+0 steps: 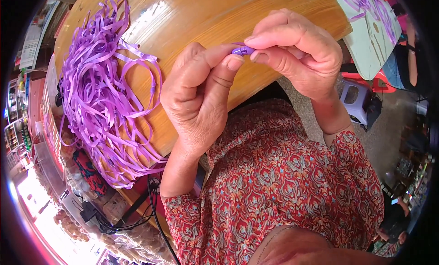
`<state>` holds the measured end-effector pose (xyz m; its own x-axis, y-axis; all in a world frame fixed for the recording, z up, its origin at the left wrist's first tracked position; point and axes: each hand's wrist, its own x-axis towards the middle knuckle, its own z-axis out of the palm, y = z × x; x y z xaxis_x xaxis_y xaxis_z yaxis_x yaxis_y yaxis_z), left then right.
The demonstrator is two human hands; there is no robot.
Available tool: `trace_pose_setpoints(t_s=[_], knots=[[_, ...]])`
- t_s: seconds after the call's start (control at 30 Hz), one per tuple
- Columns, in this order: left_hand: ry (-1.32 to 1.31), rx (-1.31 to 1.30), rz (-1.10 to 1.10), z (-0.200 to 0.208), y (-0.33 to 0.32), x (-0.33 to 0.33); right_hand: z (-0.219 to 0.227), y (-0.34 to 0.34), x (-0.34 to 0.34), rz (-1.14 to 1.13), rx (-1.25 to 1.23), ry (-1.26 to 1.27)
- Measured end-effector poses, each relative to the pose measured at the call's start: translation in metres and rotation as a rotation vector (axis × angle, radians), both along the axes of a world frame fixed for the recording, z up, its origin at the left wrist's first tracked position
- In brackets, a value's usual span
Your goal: Tying knots or loops into a large number of purple ribbons at a table.
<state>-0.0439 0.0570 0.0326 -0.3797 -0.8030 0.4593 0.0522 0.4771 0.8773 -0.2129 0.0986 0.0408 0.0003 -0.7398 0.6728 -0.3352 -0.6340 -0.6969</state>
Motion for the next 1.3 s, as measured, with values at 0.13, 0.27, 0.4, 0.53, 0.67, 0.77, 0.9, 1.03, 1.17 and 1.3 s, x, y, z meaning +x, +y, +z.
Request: trace_pose_setpoints(t_s=[0.13,0.27,0.4,0.53,0.67,0.77,0.9,1.03,1.17,1.3], knots=[[-0.029,-0.051,0.018,0.002,0.002,0.001,0.000,0.001,0.000,-0.003,-0.037,0.061],[-0.072,-0.131,0.024,0.003,0.000,0.001,0.001,0.000,-0.002,0.010,-0.048,0.093],[-0.094,-0.127,-0.012,0.005,0.001,0.004,0.003,0.002,-0.003,0.031,-0.032,0.097],[-0.116,-0.184,-0.015,0.005,0.002,0.004,0.006,0.003,-0.006,0.037,-0.051,0.151],[-0.116,-0.227,-0.034,0.008,0.000,0.004,0.011,0.007,-0.005,-0.002,-0.086,0.242],[-0.121,-0.259,-0.048,0.010,0.000,0.005,0.014,0.006,-0.006,0.036,-0.056,0.238],[-0.105,-0.112,-0.041,0.010,0.001,0.004,0.004,0.004,0.000,0.039,0.006,0.067],[-0.095,-0.108,-0.013,0.009,0.002,0.007,-0.002,0.004,0.005,0.011,-0.047,0.041],[-0.100,-0.100,-0.017,0.008,0.002,0.010,-0.001,0.003,0.003,-0.011,-0.132,0.214],[-0.128,-0.079,-0.023,0.012,0.003,0.011,0.005,0.002,0.001,0.008,-0.177,0.286]])
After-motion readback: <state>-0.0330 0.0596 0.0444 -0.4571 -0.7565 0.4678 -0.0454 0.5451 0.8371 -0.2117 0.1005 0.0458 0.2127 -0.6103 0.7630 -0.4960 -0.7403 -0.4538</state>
